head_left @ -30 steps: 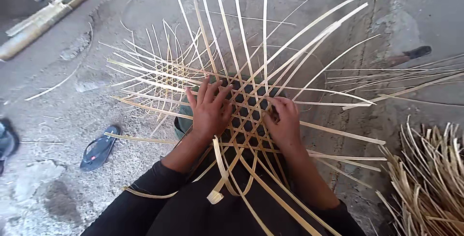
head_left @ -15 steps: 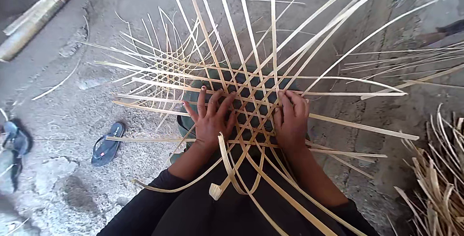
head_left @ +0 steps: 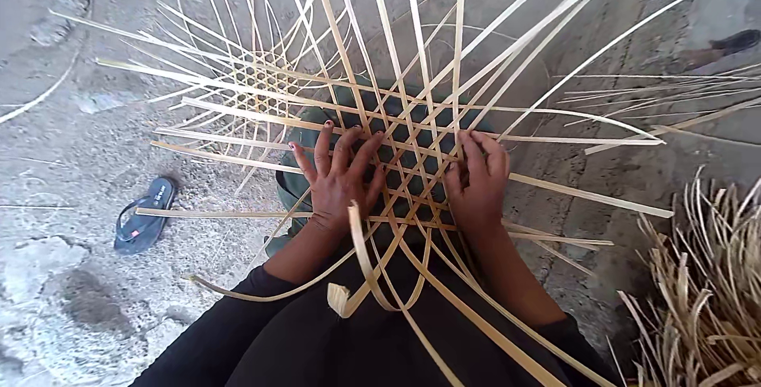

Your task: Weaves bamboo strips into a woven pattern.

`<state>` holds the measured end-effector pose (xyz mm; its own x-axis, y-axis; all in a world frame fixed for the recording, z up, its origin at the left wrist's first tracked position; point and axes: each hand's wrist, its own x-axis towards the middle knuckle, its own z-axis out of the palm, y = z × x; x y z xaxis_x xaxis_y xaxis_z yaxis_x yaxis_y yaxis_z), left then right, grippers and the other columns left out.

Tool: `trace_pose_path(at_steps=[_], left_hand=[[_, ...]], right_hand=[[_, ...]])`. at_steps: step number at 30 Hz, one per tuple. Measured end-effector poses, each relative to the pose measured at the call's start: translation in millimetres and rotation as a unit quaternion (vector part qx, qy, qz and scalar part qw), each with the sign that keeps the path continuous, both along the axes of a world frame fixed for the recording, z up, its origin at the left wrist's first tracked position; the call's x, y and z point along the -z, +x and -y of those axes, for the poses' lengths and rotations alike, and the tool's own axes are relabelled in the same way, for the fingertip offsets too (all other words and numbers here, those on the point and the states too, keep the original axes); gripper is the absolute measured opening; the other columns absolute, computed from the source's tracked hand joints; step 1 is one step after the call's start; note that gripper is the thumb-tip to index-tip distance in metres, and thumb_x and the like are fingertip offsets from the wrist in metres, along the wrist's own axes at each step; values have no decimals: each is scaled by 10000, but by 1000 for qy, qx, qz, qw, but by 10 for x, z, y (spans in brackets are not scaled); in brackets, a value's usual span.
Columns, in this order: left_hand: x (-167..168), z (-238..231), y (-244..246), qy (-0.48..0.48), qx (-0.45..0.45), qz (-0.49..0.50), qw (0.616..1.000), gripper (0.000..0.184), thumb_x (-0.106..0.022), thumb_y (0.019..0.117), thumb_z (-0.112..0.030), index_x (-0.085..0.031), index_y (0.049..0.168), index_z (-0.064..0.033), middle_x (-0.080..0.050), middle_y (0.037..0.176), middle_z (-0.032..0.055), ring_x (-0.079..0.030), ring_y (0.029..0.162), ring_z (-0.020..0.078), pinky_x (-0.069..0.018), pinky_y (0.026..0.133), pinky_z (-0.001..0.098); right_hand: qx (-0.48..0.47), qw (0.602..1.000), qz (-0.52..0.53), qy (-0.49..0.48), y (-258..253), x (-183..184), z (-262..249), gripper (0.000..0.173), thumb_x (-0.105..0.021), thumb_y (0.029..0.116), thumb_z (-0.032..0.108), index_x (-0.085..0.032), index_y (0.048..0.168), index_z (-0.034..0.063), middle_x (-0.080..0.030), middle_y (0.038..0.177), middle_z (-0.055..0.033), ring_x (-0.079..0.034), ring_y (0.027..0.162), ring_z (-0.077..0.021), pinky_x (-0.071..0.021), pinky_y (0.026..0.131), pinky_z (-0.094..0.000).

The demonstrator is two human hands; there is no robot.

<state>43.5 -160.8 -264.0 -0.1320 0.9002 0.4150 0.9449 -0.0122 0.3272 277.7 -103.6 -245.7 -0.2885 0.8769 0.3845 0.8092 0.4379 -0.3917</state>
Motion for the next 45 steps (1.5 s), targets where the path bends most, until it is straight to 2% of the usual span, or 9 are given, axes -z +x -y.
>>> trace_pose_path(at_steps=[8,13,18,22,26,30,33,38,45], left_hand=[[18,-7,-3,36,-4,20,999,421,-597,970,-430,-664,1368,-309,-615,1397,78,-446,1407,393,-113,1148,749],[48,-3,-14,44,-4,22,999,416,-597,970,-454,-671,1355,-314,-631,1366,63,-482,1377,361,-134,1170,714],[-138,66,-99,7,41,50,998,473,-579,990,-459,-607,1438,-308,-557,1478,75,-358,1477,398,-91,1164,758],[-245,325,-132,-46,37,35,998,602,-571,953,-549,-543,1492,-283,-459,1565,106,-239,1530,421,-38,1136,801],[-119,425,-157,-44,26,21,998,606,-559,948,-564,-524,1502,-321,-457,1572,82,-247,1527,423,-46,1102,832],[-49,414,-136,-36,-3,6,999,719,-567,916,-597,-461,1553,-280,-437,1581,118,-233,1521,462,-58,1091,842],[-36,410,-124,-26,-10,3,1000,669,-563,920,-598,-487,1532,-340,-457,1571,103,-242,1521,453,-59,1090,836],[-3,405,-115,-14,-11,8,1000,642,-571,923,-581,-520,1509,-325,-494,1539,102,-268,1510,457,-54,1092,835],[55,404,-143,2,-5,21,1000,620,-579,913,-585,-550,1479,-332,-514,1516,102,-272,1504,461,-49,1096,830]], right_hand=[[25,997,60,50,-73,57,4,454,-479,1059,205,-510,1479,37,-523,1509,-150,-405,1471,-339,-222,1238,-589],[17,997,54,47,-57,67,-15,443,-482,1064,192,-515,1478,39,-528,1495,-172,-430,1451,-347,-227,1235,-603],[-40,998,28,-36,51,-250,-32,446,-553,1015,231,-584,1444,112,-506,1513,-166,-384,1474,-357,-275,1228,-548],[-105,981,109,-123,80,-488,-17,603,-726,908,422,-610,1415,118,-448,1557,-198,-348,1489,-412,-238,1208,-662],[-115,970,167,-134,20,-611,-89,567,-806,852,343,-654,1343,101,-493,1499,-236,-436,1419,-442,-291,1190,-651],[-107,957,221,-152,-75,-735,-130,565,-831,838,316,-660,1327,92,-512,1470,-253,-514,1325,-471,-407,1097,-640],[-97,949,250,-164,-140,-775,-137,553,-836,834,285,-660,1310,68,-517,1453,-272,-554,1276,-476,-475,1019,-628],[-107,939,275,-176,-187,-838,-201,488,-835,841,273,-689,1247,46,-572,1385,-260,-593,1221,-458,-509,952,-621],[-129,934,282,-177,-157,-814,-272,471,-811,867,307,-689,1255,68,-585,1383,-237,-593,1240,-434,-518,961,-593]])
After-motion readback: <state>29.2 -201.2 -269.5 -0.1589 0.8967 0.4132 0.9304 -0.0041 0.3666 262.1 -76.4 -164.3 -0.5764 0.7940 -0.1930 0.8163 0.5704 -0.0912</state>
